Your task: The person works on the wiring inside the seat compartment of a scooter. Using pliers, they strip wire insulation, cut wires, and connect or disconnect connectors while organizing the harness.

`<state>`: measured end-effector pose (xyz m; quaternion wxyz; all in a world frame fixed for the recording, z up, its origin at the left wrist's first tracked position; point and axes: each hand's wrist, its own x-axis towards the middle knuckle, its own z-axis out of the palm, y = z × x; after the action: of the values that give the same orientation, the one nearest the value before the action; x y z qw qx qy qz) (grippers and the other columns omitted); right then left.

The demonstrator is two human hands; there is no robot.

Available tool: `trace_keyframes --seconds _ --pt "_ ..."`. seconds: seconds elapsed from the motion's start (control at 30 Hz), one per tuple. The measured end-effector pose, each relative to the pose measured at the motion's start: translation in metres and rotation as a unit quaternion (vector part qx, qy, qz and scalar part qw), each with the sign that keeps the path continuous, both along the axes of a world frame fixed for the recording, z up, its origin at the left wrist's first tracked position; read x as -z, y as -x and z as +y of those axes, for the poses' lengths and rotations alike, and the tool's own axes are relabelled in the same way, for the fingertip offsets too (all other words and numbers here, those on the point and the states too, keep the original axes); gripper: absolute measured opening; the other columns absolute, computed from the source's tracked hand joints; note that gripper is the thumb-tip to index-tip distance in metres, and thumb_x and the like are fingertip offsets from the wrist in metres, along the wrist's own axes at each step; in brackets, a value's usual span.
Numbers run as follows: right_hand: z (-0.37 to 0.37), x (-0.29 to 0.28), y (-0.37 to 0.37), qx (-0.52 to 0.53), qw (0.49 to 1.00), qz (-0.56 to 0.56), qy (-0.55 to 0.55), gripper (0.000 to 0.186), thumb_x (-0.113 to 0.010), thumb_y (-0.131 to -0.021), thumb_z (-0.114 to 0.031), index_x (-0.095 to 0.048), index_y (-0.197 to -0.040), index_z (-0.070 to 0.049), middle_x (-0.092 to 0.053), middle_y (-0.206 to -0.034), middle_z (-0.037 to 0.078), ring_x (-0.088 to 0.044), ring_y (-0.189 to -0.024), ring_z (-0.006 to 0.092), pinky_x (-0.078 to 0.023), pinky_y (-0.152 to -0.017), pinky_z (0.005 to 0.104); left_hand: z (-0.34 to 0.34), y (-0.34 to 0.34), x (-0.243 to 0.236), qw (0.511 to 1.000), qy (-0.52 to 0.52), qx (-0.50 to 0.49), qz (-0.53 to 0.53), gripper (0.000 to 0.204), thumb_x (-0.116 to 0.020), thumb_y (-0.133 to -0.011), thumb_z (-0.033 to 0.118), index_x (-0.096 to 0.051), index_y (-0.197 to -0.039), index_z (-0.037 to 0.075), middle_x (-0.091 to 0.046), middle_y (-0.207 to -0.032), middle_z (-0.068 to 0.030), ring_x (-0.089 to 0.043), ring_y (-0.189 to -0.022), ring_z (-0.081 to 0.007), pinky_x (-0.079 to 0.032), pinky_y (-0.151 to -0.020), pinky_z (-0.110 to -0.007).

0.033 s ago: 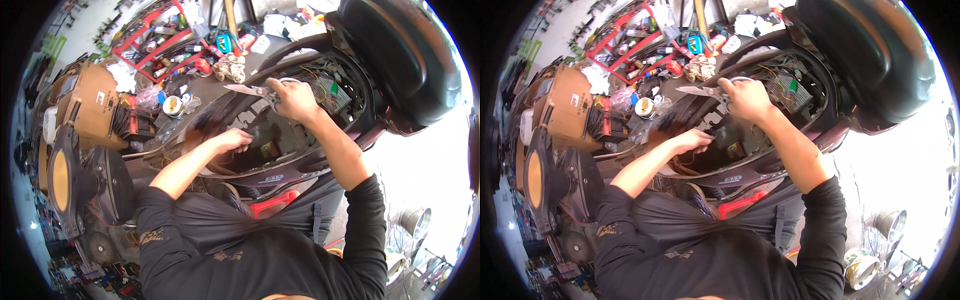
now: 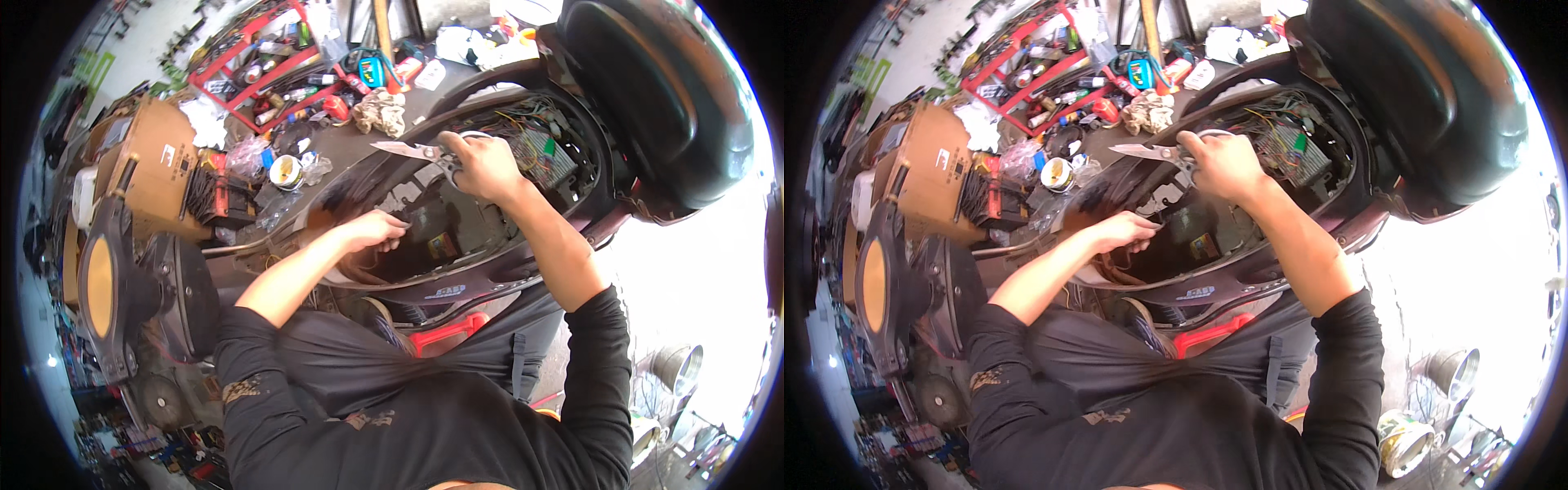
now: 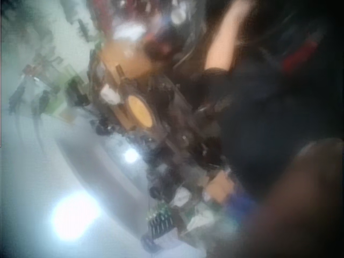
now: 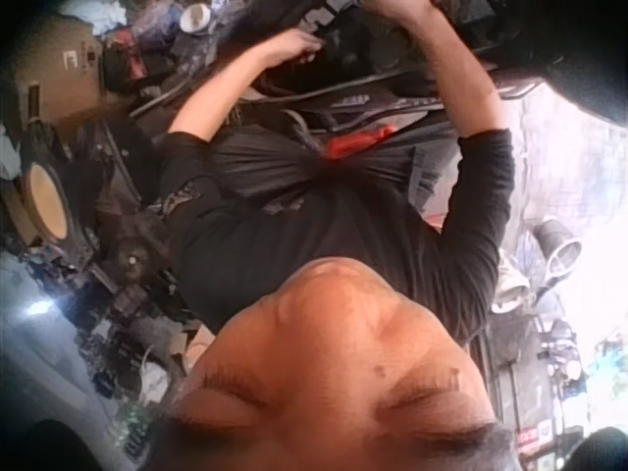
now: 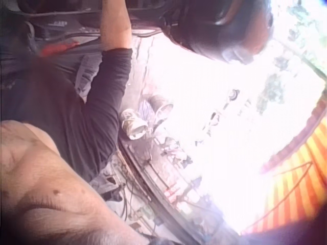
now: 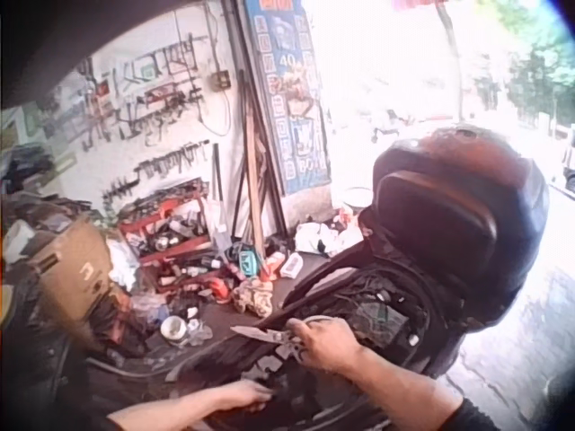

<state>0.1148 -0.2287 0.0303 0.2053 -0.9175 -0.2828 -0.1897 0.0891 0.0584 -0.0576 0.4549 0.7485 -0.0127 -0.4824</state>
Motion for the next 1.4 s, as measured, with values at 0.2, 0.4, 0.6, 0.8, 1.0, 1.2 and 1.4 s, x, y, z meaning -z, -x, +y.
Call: trace_keyframes --seconds 0.2,0.4,0.6,0.8,1.0,1.2,1.4 --pt "0.016 0.018 0.014 -0.086 0.992 0.063 -0.062 0.042 -0.070 -0.078 -0.012 -0.062 -0.119 -0.009 -0.071 -0.090 0.016 -0.070 -0.085 0.0346 -0.055 -0.073 0.0433 0.046 0.045 -0.025 0.995 -0.076 0.006 -0.070 0.022 -0.059 -0.098 0.015 -0.070 -0.110 0.001 -0.067 -0.080 -0.0057 -0.060 -0.069 -0.0110 -0.049 -0.058 -0.025" --pt "0.051 0.004 0.024 0.006 0.912 0.398 -0.096 0.041 -0.077 -0.085 -0.029 -0.062 -0.109 0.000 -0.069 -0.082 0.015 -0.070 -0.070 0.0271 -0.056 -0.066 0.0396 0.005 0.093 -0.010 0.973 -0.111 -0.047 -0.199 0.039 -0.065 -0.093 0.033 -0.066 -0.099 -0.005 -0.069 -0.088 -0.0163 -0.065 -0.084 -0.0246 -0.049 -0.080 -0.040" --pt "0.107 0.075 0.023 0.028 0.795 0.580 -0.176 0.039 -0.080 -0.085 -0.028 -0.061 -0.102 0.001 -0.066 -0.077 0.010 -0.064 -0.062 0.0179 -0.051 -0.053 0.0337 -0.012 0.116 -0.014 0.938 -0.198 0.006 -0.285 0.045 -0.057 -0.092 0.032 -0.067 -0.106 -0.008 -0.067 -0.107 -0.0312 -0.064 -0.107 -0.0445 -0.050 -0.095 -0.049" --pt "0.101 0.085 0.021 -0.080 0.870 0.473 0.111 0.067 -0.078 -0.080 -0.052 -0.066 -0.119 0.001 -0.071 -0.104 0.023 -0.067 -0.096 0.0312 -0.051 -0.086 0.0420 -0.008 0.125 -0.008 0.933 -0.173 0.024 -0.316 0.042 -0.052 -0.092 0.030 -0.069 -0.098 -0.008 -0.067 -0.102 -0.0317 -0.066 -0.102 -0.0451 -0.051 -0.093 -0.051" --pt "0.072 0.037 0.008 -0.030 0.875 0.475 0.095 0.064 -0.076 -0.080 -0.055 -0.067 -0.113 0.000 -0.071 -0.095 0.022 -0.069 -0.092 0.0319 -0.052 -0.081 0.0431 -0.010 0.116 -0.014 0.944 -0.152 0.067 -0.284 0.041 -0.051 -0.094 0.029 -0.069 -0.102 -0.007 -0.068 -0.104 -0.0302 -0.065 -0.104 -0.0443 -0.050 -0.094 -0.051" --pt "0.051 0.032 0.006 -0.062 0.915 0.313 0.248 0.052 -0.075 -0.081 -0.045 -0.064 -0.109 -0.002 -0.071 -0.086 0.022 -0.069 -0.084 0.0412 -0.053 -0.075 0.0495 -0.008 0.112 -0.022 0.948 -0.132 0.089 -0.275 0.041 -0.051 -0.095 0.030 -0.069 -0.100 -0.006 -0.068 -0.103 -0.0297 -0.065 -0.104 -0.0449 -0.051 -0.093 -0.051" --pt "0.060 0.058 0.005 -0.064 0.929 0.201 0.303 0.034 -0.068 -0.079 -0.025 -0.057 -0.104 -0.004 -0.069 -0.077 0.019 -0.069 -0.078 0.0391 -0.054 -0.069 0.0501 -0.013 0.110 -0.024 0.952 -0.156 0.083 -0.252 0.044 -0.051 -0.095 0.034 -0.070 -0.097 -0.006 -0.069 -0.100 -0.0289 -0.066 -0.102 -0.0447 -0.052 -0.091 -0.050"
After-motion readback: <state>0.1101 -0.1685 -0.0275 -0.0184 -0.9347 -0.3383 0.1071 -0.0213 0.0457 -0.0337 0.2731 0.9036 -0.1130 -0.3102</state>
